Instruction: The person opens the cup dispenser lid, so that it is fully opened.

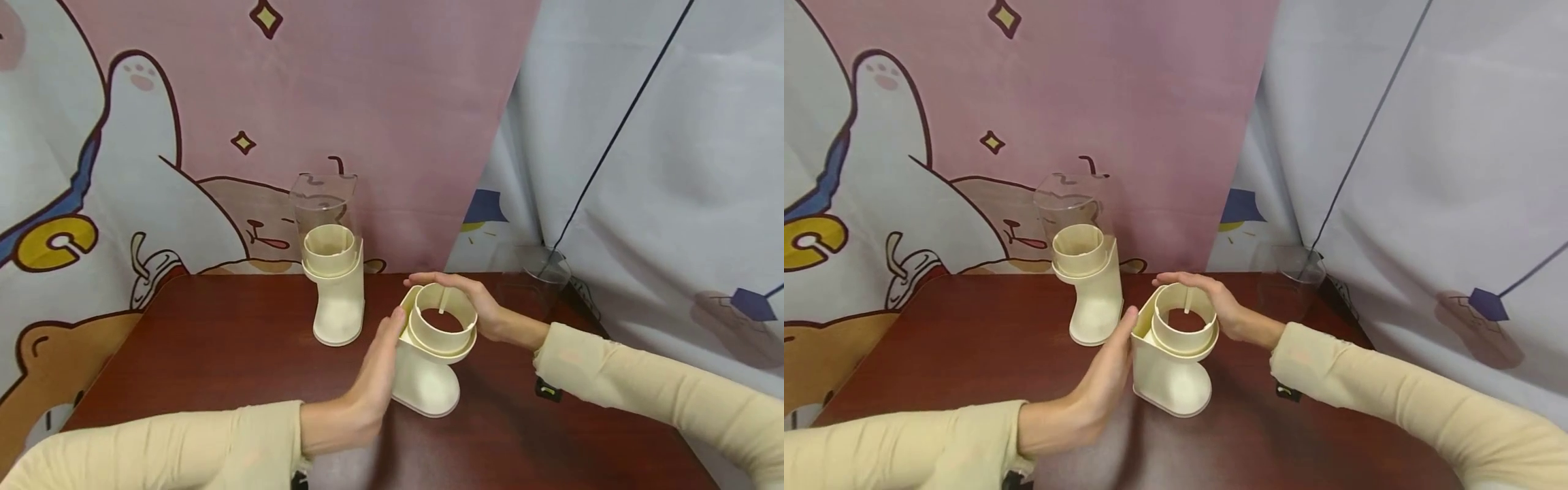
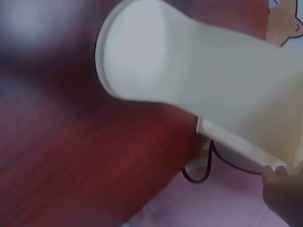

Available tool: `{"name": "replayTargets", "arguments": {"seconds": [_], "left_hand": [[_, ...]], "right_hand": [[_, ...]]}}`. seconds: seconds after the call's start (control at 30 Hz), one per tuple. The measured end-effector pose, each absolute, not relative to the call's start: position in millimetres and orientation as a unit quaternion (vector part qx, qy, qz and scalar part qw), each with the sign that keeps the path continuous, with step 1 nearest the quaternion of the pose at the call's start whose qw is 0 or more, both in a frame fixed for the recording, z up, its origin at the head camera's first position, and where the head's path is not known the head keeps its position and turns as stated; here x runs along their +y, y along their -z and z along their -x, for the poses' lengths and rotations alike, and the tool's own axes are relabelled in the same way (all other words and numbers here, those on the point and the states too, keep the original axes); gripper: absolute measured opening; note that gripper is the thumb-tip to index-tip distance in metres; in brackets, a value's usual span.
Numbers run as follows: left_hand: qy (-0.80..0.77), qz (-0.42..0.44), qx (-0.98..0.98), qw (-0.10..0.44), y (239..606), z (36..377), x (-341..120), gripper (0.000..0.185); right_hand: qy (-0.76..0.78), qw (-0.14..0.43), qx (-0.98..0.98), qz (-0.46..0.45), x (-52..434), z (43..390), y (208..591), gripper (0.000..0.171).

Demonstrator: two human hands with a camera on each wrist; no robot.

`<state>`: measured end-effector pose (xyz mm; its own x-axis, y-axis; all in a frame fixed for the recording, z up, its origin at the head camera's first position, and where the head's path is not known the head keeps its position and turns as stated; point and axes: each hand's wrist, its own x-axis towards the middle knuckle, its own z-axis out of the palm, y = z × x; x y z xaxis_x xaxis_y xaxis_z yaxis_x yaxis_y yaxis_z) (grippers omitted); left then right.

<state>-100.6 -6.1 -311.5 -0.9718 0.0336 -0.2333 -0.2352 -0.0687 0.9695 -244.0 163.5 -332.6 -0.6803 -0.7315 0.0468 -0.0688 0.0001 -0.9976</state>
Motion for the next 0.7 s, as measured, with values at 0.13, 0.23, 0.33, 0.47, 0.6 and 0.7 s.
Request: {"name": "replayTargets", "arguments": {"seconds": [0.13, 0.23, 0.33, 0.47, 0.6, 0.7], "left_hand": [[-0.728, 0.114, 0.67, 0.086, 308.2, 100.2, 9.9, 0.092], [-0.728, 0.131, 0.669, 0.074, 307.7, 100.2, 19.0, 0.095], [-0.727, 0.14, 0.669, 0.065, 307.2, 100.5, 24.9, 0.097], [-0.723, 0.142, 0.673, 0.059, 307.7, 102.0, 28.9, 0.097], [-0.716, 0.14, 0.682, 0.05, 308.9, 109.6, 33.4, 0.097], [-0.71, 0.137, 0.69, 0.035, 311.9, 122.4, 38.4, 0.094]], "right_hand": [[0.648, 0.269, 0.647, 0.299, 164.2, 240.6, 333.4, 0.047], [0.652, 0.269, 0.648, 0.288, 165.4, 236.4, 333.5, 0.048], [0.658, 0.258, 0.654, 0.272, 166.8, 230.3, 334.0, 0.049], [0.664, 0.238, 0.664, 0.247, 169.0, 220.1, 335.3, 0.049], [0.675, 0.186, 0.678, 0.224, 170.1, 207.4, 338.8, 0.049], [0.691, 0.112, 0.693, 0.172, 166.4, 192.1, 342.4, 0.049]]}}
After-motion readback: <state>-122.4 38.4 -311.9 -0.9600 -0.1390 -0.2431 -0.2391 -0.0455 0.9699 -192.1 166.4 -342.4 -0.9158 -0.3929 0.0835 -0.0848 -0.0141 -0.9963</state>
